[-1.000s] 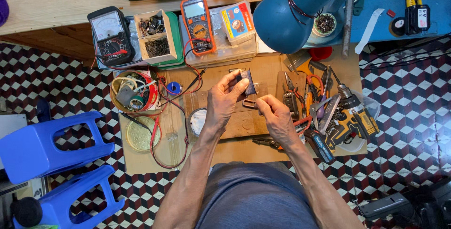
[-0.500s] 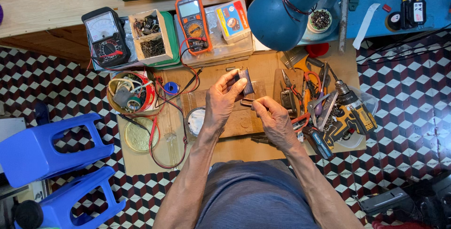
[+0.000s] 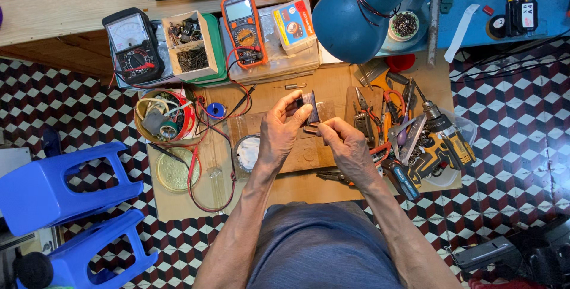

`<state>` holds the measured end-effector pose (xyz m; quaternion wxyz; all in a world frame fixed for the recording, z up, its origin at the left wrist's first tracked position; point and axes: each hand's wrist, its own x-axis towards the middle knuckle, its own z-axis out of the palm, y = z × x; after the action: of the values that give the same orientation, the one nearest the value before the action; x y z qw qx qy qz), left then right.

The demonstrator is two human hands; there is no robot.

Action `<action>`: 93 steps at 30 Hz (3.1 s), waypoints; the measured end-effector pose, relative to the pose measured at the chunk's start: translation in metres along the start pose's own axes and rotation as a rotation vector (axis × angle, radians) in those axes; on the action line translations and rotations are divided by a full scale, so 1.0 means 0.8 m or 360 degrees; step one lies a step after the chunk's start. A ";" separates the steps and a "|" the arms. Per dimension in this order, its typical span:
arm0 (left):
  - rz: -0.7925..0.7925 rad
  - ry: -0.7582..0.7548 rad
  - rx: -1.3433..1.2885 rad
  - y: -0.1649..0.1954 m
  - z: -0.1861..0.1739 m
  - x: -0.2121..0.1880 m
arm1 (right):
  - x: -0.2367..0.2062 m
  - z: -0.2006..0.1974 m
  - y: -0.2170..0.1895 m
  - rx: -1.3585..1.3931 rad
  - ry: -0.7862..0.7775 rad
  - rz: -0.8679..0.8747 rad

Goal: The person winds a thin wire around a small rectangular core held in the left hand. The person repeatedly wraps the wire by hand, rotating the core as needed to maintain alignment. The work is performed at a bench with various tools and electronics visible.

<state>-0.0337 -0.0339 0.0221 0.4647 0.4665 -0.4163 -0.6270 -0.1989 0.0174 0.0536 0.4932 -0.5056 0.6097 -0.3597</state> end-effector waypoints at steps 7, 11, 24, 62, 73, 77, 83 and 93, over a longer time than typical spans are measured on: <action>-0.0088 -0.0029 0.0480 0.010 -0.003 -0.040 | 0.022 -0.022 -0.046 0.0193 -0.0198 0.0043; -0.0138 -0.0074 0.0424 0.022 0.000 -0.064 | 0.041 -0.032 -0.063 0.0311 -0.0170 0.0009; -0.0242 -0.0159 0.0325 0.038 0.008 -0.084 | 0.087 -0.022 -0.043 0.0253 -0.0045 -0.0050; -0.0140 -0.0078 0.0033 0.043 0.012 -0.038 | 0.063 0.002 0.042 0.0372 -0.0084 0.0237; -0.0056 -0.0042 0.0016 0.062 0.022 0.027 | 0.016 -0.001 -0.019 0.0055 0.0212 -0.0041; -0.0023 -0.0045 0.0082 0.063 0.021 0.027 | 0.014 -0.002 -0.022 0.0012 0.0201 -0.0061; -0.0030 -0.0042 0.0107 0.062 0.021 0.028 | 0.014 -0.004 -0.021 -0.0013 0.0211 -0.0002; -0.0008 -0.0040 0.0057 0.054 0.017 0.030 | 0.012 0.001 -0.022 -0.0081 0.0208 -0.0043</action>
<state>-0.0417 -0.0655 0.0615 0.4494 0.4679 -0.4321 -0.6264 -0.1934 0.0040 0.0679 0.4345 -0.5016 0.6426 -0.3830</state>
